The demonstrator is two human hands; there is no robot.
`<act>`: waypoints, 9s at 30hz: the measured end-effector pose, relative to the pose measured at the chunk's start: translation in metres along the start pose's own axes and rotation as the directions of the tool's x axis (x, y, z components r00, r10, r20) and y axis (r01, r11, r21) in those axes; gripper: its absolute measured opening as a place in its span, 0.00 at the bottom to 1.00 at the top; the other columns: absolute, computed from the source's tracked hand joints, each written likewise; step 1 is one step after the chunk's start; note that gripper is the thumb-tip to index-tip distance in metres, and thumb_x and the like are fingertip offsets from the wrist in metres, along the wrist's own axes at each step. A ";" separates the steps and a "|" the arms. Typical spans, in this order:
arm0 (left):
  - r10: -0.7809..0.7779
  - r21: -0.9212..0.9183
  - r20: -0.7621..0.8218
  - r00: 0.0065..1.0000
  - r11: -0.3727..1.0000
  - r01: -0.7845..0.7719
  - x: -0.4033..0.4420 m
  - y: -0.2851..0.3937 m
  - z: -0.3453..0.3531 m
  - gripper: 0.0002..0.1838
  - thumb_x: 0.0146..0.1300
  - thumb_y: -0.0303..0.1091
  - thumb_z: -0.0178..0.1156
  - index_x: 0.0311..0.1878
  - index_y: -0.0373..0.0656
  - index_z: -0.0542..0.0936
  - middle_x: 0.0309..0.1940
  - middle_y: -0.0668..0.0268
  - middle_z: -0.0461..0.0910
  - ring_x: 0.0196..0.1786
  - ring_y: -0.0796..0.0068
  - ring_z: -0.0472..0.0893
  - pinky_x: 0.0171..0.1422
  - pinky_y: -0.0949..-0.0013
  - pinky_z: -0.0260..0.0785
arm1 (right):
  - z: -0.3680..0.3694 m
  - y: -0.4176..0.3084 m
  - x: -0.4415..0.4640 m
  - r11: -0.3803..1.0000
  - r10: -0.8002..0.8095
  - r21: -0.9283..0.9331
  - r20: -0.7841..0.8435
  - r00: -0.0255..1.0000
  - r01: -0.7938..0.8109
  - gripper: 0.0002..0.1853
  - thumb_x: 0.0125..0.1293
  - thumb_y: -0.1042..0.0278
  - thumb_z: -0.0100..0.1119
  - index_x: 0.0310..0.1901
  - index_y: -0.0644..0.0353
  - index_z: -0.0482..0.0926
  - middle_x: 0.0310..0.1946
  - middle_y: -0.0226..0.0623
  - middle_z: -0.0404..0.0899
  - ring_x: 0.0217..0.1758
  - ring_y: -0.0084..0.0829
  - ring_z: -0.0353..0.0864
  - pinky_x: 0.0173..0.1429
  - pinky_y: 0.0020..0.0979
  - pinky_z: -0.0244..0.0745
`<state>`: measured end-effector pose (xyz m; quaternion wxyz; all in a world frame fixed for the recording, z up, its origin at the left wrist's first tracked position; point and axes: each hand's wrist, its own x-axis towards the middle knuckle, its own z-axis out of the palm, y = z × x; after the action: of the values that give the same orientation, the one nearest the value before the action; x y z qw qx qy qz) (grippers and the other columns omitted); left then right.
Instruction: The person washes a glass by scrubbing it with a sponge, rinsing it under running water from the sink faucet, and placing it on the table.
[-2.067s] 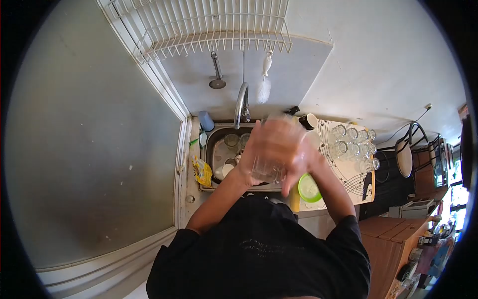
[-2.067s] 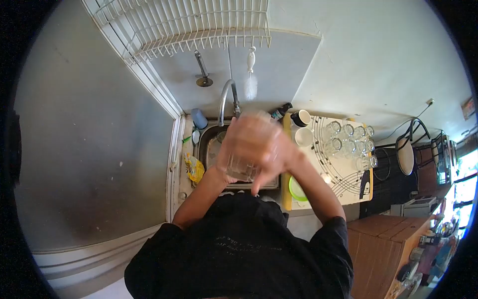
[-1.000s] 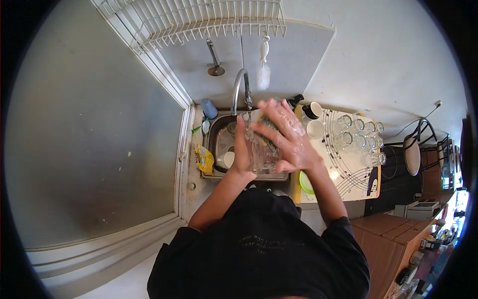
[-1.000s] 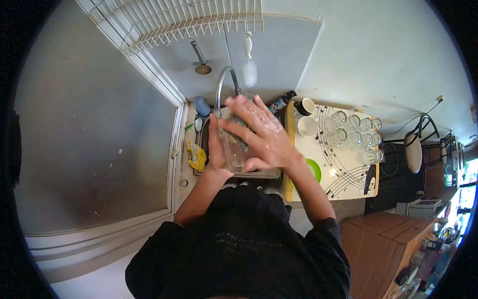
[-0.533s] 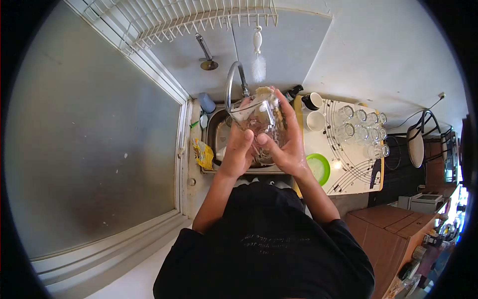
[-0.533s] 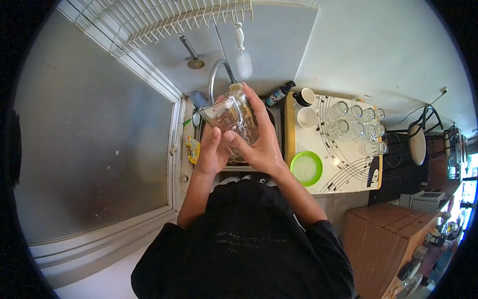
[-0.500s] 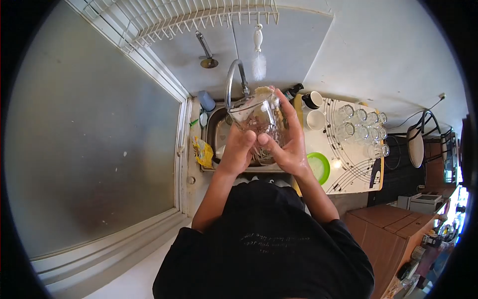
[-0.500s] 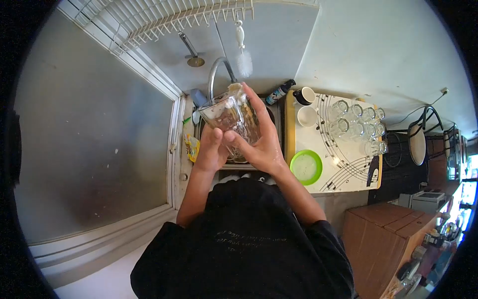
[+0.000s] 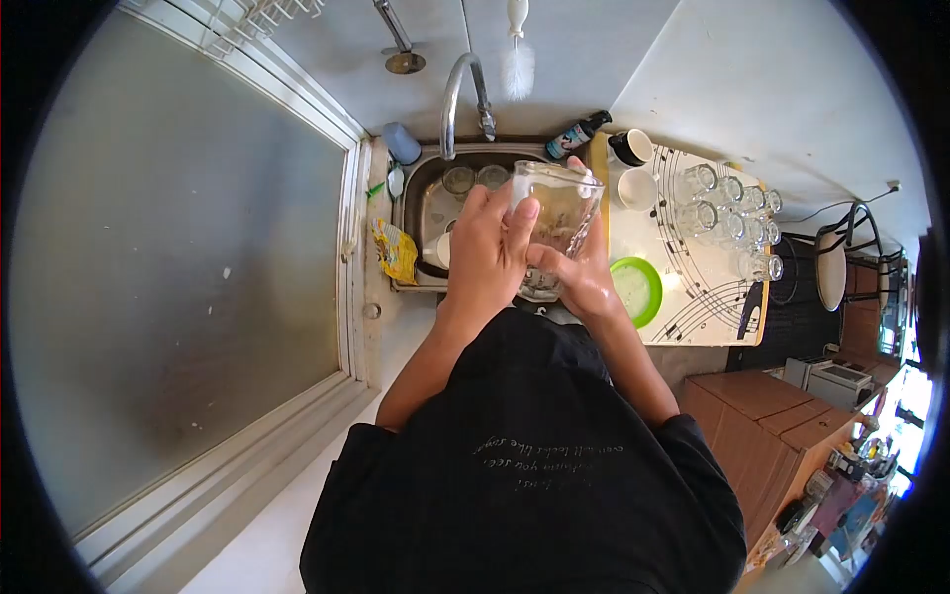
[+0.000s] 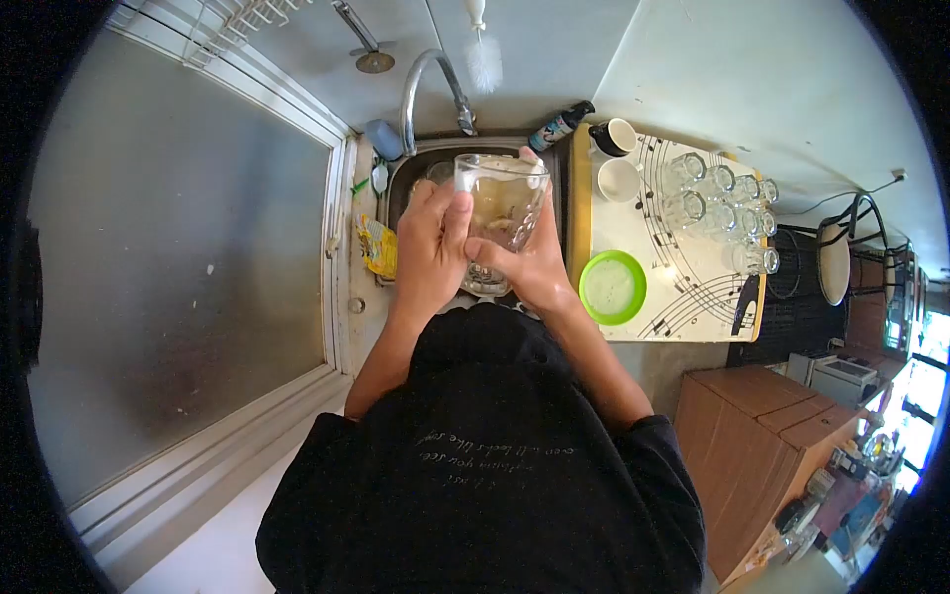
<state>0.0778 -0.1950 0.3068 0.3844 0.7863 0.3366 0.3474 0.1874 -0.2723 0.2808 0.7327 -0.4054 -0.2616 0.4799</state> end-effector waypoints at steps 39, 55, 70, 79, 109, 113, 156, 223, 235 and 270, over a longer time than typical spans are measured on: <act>-0.048 -0.364 -0.023 0.999 0.931 0.036 0.139 -0.329 0.132 0.12 0.60 0.32 0.69 0.42 0.37 0.80 0.34 0.55 0.84 0.40 0.57 0.85 0.46 0.60 0.75 | -0.034 0.075 -0.026 0.976 0.198 0.163 -0.364 0.910 -0.147 0.56 0.49 0.63 0.73 0.77 0.48 0.46 0.59 0.48 0.70 0.57 0.48 0.78 0.57 0.44 0.80; -0.753 -0.861 0.503 0.425 -0.391 0.326 0.052 -0.278 0.082 0.10 0.66 0.29 0.64 0.48 0.39 0.78 0.31 0.64 0.79 0.31 0.75 0.81 0.34 0.73 0.77 | -0.048 0.084 -0.041 0.981 0.164 0.171 -0.478 0.863 -0.092 0.48 0.54 0.61 0.70 0.74 0.52 0.52 0.58 0.50 0.72 0.57 0.49 0.78 0.58 0.46 0.79; -0.811 -0.831 0.507 0.292 -0.369 0.417 0.025 -0.277 0.086 0.14 0.59 0.33 0.58 0.24 0.52 0.63 0.12 0.75 0.51 0.11 0.78 0.48 0.16 0.72 0.41 | -0.040 0.087 -0.035 0.966 0.249 0.168 -0.419 0.873 -0.195 0.47 0.53 0.60 0.69 0.73 0.52 0.53 0.56 0.49 0.73 0.56 0.46 0.79 0.57 0.43 0.80; -0.778 -0.806 0.528 0.341 -0.333 0.488 0.005 -0.311 0.093 0.10 0.67 0.21 0.52 0.29 0.42 0.70 0.21 0.70 0.67 0.18 0.83 0.62 0.19 0.80 0.54 | -0.047 0.091 -0.041 0.961 0.262 0.188 -0.390 0.883 -0.202 0.46 0.53 0.60 0.69 0.72 0.54 0.54 0.55 0.49 0.74 0.56 0.45 0.79 0.58 0.44 0.79; -0.793 -0.229 0.188 0.579 0.538 0.811 -0.147 -0.375 -0.002 0.07 0.56 0.28 0.69 0.36 0.38 0.84 0.28 0.67 0.82 0.28 0.79 0.79 0.32 0.72 0.73 | -0.056 0.088 -0.032 0.975 0.210 0.159 -0.419 0.883 -0.156 0.46 0.53 0.61 0.69 0.72 0.55 0.54 0.53 0.52 0.76 0.50 0.44 0.81 0.54 0.42 0.80; -0.906 0.090 0.398 0.148 0.199 0.976 -0.187 -0.354 -0.017 0.11 0.58 0.35 0.67 0.29 0.35 0.82 0.24 0.64 0.80 0.25 0.72 0.79 0.29 0.65 0.73 | -0.061 0.095 -0.034 0.968 0.243 0.166 -0.429 0.870 -0.188 0.45 0.53 0.61 0.69 0.71 0.56 0.55 0.51 0.53 0.77 0.49 0.43 0.82 0.52 0.42 0.81; -0.524 -0.097 0.627 0.576 0.681 0.726 -0.103 -0.056 -0.114 0.21 0.76 0.45 0.47 0.50 0.38 0.83 0.28 0.64 0.79 0.30 0.76 0.77 0.38 0.72 0.71 | -0.084 0.105 -0.057 0.954 0.300 0.138 -0.458 0.837 -0.266 0.36 0.56 0.66 0.64 0.66 0.64 0.62 0.52 0.49 0.78 0.54 0.44 0.82 0.57 0.43 0.80; 0.630 -0.808 0.173 0.757 -0.348 0.475 0.000 0.073 -0.062 0.37 0.59 0.68 0.61 0.39 0.33 0.81 0.24 0.66 0.75 0.14 0.76 0.68 0.22 0.74 0.65 | -0.053 0.095 -0.015 0.958 0.276 0.145 -0.256 0.926 -0.246 0.33 0.55 0.72 0.64 0.63 0.68 0.65 0.52 0.50 0.79 0.53 0.43 0.83 0.58 0.43 0.80; 0.664 -0.836 0.097 0.741 -0.350 0.423 -0.010 0.075 -0.061 0.38 0.58 0.70 0.60 0.37 0.34 0.80 0.20 0.68 0.72 0.13 0.75 0.68 0.21 0.74 0.64 | -0.051 0.093 -0.018 0.955 0.288 0.144 -0.257 0.923 -0.258 0.31 0.55 0.73 0.62 0.61 0.69 0.67 0.49 0.50 0.80 0.52 0.42 0.84 0.56 0.41 0.80; -0.385 -0.810 0.546 0.744 -0.015 0.587 -0.023 -0.109 0.028 0.49 0.64 0.79 0.32 0.68 0.44 0.68 0.59 0.56 0.76 0.59 0.60 0.78 0.64 0.56 0.71 | 0.024 0.076 -0.002 0.414 -0.311 -0.890 0.060 0.949 0.192 0.39 0.65 0.65 0.62 0.73 0.64 0.53 0.69 0.64 0.56 0.70 0.62 0.62 0.72 0.48 0.60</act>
<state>0.0595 -0.1722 0.1959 0.9050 0.2201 0.2615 0.2534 0.1308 -0.2501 0.2289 0.4907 -0.7095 -0.4878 0.1337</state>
